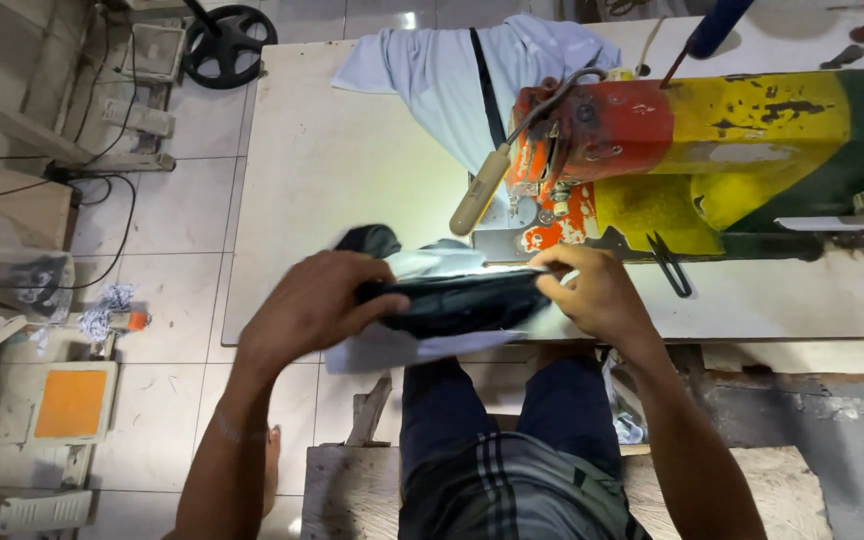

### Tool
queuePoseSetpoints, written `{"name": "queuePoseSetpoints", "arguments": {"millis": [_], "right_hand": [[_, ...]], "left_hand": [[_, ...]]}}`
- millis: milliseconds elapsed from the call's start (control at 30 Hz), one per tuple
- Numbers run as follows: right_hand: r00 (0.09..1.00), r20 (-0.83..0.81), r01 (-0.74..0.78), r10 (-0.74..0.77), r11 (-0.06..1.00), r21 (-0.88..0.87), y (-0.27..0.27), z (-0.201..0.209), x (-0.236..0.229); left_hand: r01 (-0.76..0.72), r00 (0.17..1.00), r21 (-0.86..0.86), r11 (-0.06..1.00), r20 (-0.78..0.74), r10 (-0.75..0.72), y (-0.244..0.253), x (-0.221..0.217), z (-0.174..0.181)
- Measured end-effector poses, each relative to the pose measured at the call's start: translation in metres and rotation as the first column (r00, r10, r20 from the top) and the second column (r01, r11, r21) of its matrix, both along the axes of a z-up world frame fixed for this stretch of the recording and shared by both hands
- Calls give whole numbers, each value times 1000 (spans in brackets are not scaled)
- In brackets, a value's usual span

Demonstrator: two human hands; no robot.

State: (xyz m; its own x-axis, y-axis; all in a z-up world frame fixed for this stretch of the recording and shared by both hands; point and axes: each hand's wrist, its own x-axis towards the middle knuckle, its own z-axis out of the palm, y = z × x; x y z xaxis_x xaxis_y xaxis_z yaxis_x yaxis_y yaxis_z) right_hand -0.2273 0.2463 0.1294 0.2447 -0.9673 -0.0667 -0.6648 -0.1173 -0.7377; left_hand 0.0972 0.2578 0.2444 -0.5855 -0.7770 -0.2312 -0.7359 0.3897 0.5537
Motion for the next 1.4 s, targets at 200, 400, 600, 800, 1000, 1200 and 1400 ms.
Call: {"name": "queuePoseSetpoints", "arguments": {"millis": [200, 400, 600, 800, 1000, 1200, 1400], "right_hand": [[891, 379, 319, -251, 940, -126, 21, 0, -1], [895, 424, 125, -139, 990, 59, 87, 52, -72], [957, -209, 209, -202, 978, 13, 123, 118, -98], [971, 105, 236, -213, 913, -333, -1, -37, -68], [870, -304, 104, -387, 748, -655, -30, -140, -61], [822, -411, -104, -394, 607, -788, -31, -129, -49], [988, -156, -85, -5, 819, -567, -4, -111, -1]], "left_hand": [[-328, 933, -358, 874, -267, 241, 57, 13, 57], [-321, 827, -10, 947, -490, 275, 115, 39, 79], [-549, 828, 217, 807, 12, 561, 112, 29, 56], [-466, 878, -156, 871, -203, 433, -37, -37, -137], [-367, 890, -570, 735, -446, 98, -26, -129, -213], [-22, 994, -554, 832, -100, -41, -15, -131, -215], [-35, 996, -575, 817, -84, -16, -20, -124, -216]]}}
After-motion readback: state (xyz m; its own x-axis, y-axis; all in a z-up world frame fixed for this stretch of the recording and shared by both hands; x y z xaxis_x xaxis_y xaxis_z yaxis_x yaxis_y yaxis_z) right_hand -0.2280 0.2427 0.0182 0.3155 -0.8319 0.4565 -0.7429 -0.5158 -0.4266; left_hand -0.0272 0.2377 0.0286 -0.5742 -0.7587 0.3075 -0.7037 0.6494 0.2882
